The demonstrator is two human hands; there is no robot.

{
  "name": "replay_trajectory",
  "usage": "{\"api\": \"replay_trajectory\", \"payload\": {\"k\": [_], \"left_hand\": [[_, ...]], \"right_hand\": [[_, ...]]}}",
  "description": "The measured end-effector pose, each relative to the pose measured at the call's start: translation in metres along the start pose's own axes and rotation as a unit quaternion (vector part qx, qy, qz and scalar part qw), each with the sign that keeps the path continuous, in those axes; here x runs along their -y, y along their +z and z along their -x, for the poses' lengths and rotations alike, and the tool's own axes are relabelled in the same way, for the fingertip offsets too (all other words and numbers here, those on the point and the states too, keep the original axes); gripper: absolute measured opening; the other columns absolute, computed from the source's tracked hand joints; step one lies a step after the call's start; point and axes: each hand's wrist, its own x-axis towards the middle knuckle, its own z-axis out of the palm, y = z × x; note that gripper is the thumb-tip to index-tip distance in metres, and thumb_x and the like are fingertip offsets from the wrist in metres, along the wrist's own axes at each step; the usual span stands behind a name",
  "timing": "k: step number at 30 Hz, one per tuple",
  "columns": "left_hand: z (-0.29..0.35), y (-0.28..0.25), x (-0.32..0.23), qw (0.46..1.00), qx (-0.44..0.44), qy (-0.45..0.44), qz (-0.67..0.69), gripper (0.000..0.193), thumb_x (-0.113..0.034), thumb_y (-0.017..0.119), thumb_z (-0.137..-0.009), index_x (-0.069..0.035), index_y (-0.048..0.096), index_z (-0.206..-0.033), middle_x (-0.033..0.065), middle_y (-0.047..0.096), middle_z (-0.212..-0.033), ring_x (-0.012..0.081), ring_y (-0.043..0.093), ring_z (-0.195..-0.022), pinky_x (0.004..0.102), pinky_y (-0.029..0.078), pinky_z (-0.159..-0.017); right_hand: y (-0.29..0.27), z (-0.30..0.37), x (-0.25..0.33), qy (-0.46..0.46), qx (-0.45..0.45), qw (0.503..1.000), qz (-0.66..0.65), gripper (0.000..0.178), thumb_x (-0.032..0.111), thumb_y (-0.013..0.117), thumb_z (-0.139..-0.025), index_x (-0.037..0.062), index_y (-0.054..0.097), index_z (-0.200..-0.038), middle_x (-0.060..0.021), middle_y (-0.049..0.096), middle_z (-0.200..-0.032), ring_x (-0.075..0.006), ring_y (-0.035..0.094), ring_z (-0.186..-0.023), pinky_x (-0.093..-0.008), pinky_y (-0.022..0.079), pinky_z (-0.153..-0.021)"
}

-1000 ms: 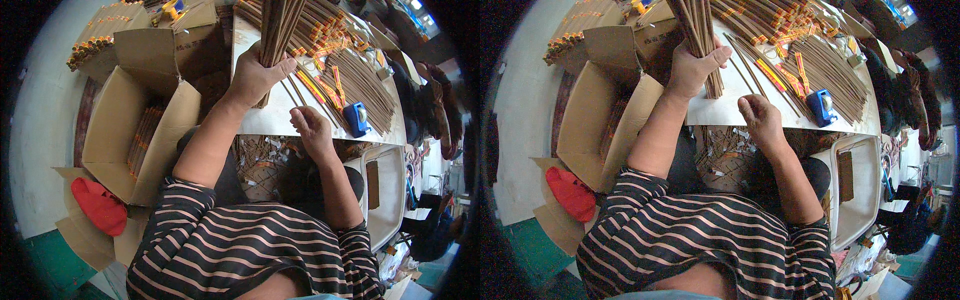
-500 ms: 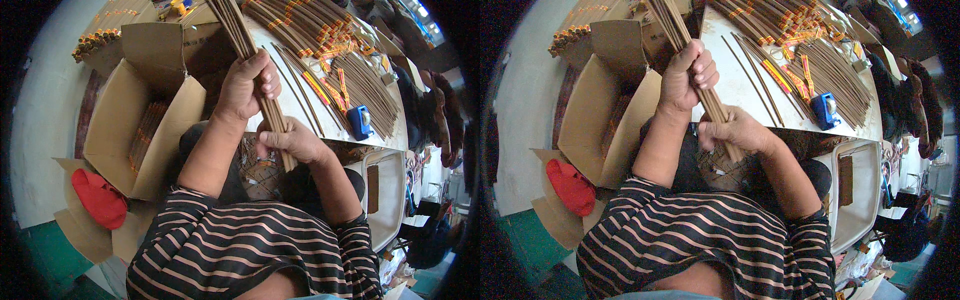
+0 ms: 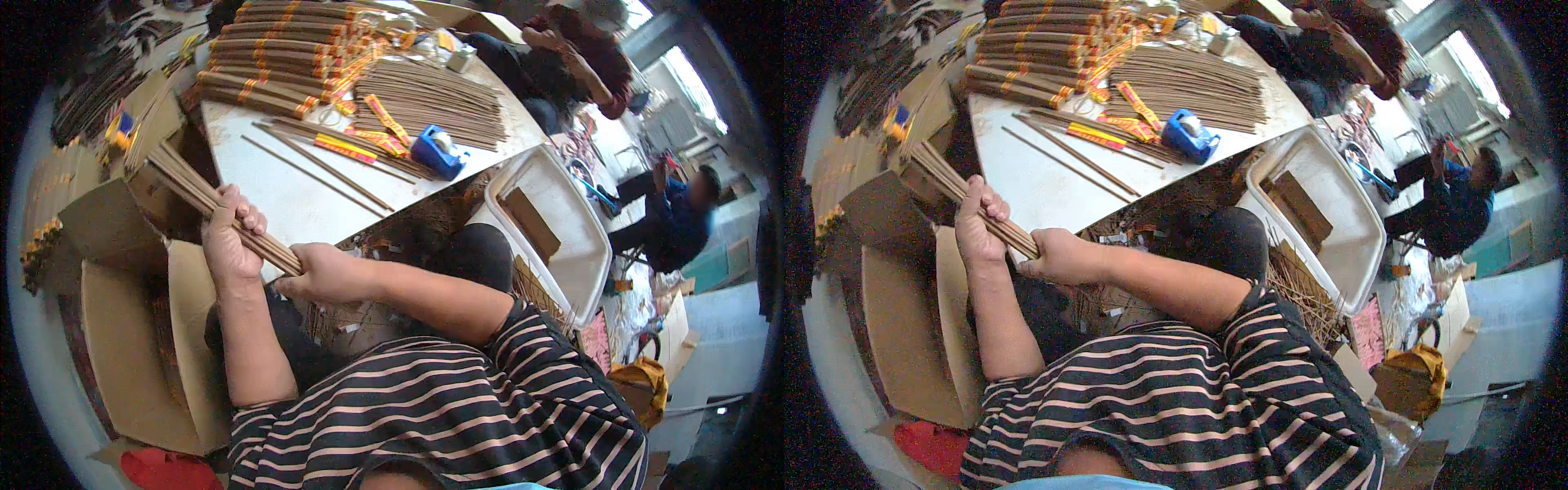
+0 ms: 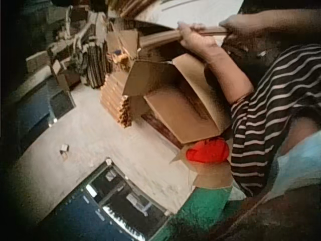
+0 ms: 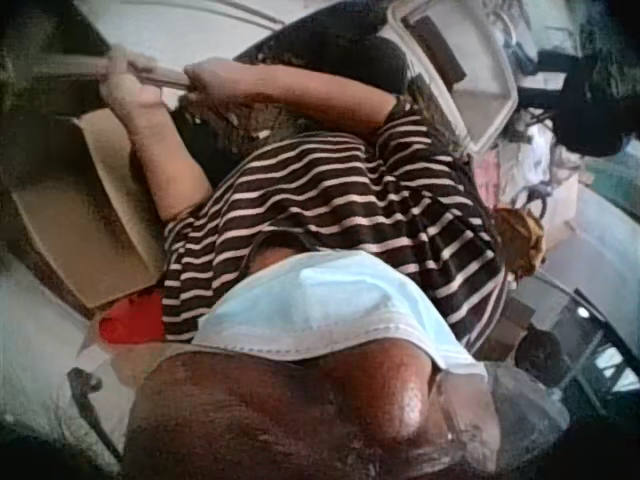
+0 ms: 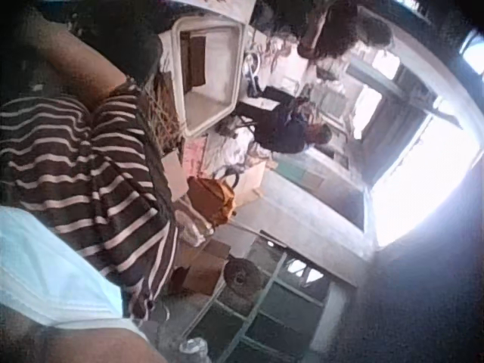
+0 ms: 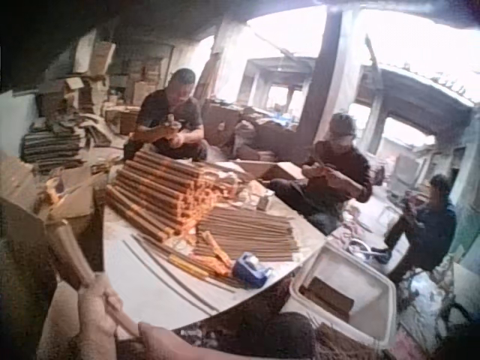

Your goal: The person gathers thin wooden sticks, aligns them into bundles, and secures each bundle with a small paper wrapper. The person places completed bundles into a nearby cardboard box.

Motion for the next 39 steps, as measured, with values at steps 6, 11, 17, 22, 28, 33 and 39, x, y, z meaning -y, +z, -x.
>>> {"api": "replay_trajectory", "payload": {"k": [6, 11, 17, 22, 28, 33, 39], "left_hand": [[0.007, -0.004, -0.013, 0.951, 0.248, -0.073, 0.17, 0.013, -0.017, 0.059, -0.085, -0.011, 0.049, -0.079, -0.0037, 0.033, -0.052, 0.0048, 0.033, -0.044, 0.0208, 0.031, -0.038], [0.004, 0.002, -0.001, 0.998, -0.025, -0.053, -0.001, 0.022, -0.025, 0.06, -0.085, -0.014, 0.045, -0.072, -0.0066, 0.034, -0.052, 0.0048, 0.034, -0.041, 0.0191, 0.03, -0.037], [0.004, -0.012, -0.001, 0.964, 0.206, -0.078, 0.148, 0.022, -0.024, 0.056, -0.087, -0.012, 0.045, -0.071, -0.0068, 0.035, -0.053, 0.0043, 0.033, -0.042, 0.0193, 0.03, -0.039], [0.005, -0.01, 0.005, 1.0, -0.023, 0.002, -0.005, 0.025, -0.02, 0.067, -0.079, -0.01, 0.047, -0.068, -0.0006, 0.044, -0.053, 0.0107, 0.041, -0.042, 0.0259, 0.038, -0.041], [-0.008, -0.026, -0.001, 0.958, 0.175, -0.116, 0.193, 0.021, -0.028, 0.057, -0.087, -0.01, 0.05, -0.079, -0.0033, 0.045, -0.057, 0.0075, 0.04, -0.046, 0.0218, 0.034, -0.044], [-0.003, -0.017, 0.001, 0.998, -0.006, -0.033, 0.046, 0.021, -0.023, 0.061, -0.084, -0.01, 0.048, -0.074, -0.003, 0.044, -0.055, 0.0083, 0.039, -0.044, 0.0235, 0.035, -0.043], [-0.01, -0.027, -0.004, 0.964, 0.145, -0.103, 0.196, 0.025, -0.029, 0.06, -0.084, -0.011, 0.047, -0.073, -0.0032, 0.043, -0.054, 0.0071, 0.039, -0.044, 0.0216, 0.032, -0.042]], "right_hand": [[0.002, 0.017, 0.013, 0.042, 0.134, 0.947, -0.289, 0.024, 0.016, 0.067, -0.076, 0.0018, 0.048, -0.082, -0.0032, 0.052, -0.059, -0.0102, 0.053, -0.046, -0.0216, 0.046, -0.038], [0.009, -0.003, -0.011, -0.028, -0.087, 0.985, 0.146, 0.036, 0.03, 0.065, -0.075, -0.0022, 0.055, -0.087, -0.02, 0.061, -0.073, -0.0243, 0.062, -0.057, -0.0392, 0.05, -0.058], [0.008, 0.02, 0.01, 0.106, 0.119, 0.952, -0.26, 0.028, 0.028, 0.062, -0.083, 0.0061, 0.044, -0.076, 0.0022, 0.04, -0.051, -0.008, 0.042, -0.039, -0.0213, 0.035, -0.033], [0.024, 0.0, -0.001, 0.063, -0.062, 0.993, 0.083, 0.023, 0.021, 0.062, -0.082, 0.0053, 0.045, -0.083, -0.0022, 0.048, -0.056, -0.0121, 0.046, -0.041, -0.0239, 0.04, -0.037], [0.014, 0.009, 0.003, 0.109, 0.151, 0.914, -0.359, 0.02, 0.015, 0.063, -0.081, 0.0049, 0.046, -0.082, -0.0003, 0.048, -0.057, -0.0098, 0.049, -0.042, -0.0229, 0.043, -0.038], [0.023, 0.003, 0.002, 0.107, -0.003, 0.994, -0.035, 0.018, 0.015, 0.061, -0.082, 0.0061, 0.045, -0.083, 0.0, 0.045, -0.053, -0.0089, 0.044, -0.038, -0.0213, 0.037, -0.035], [0.016, 0.012, 0.001, 0.116, 0.121, 0.949, -0.268, 0.022, 0.018, 0.063, -0.082, 0.0051, 0.045, -0.083, 0.0001, 0.046, -0.053, -0.0097, 0.045, -0.036, -0.022, 0.038, -0.034]]}}
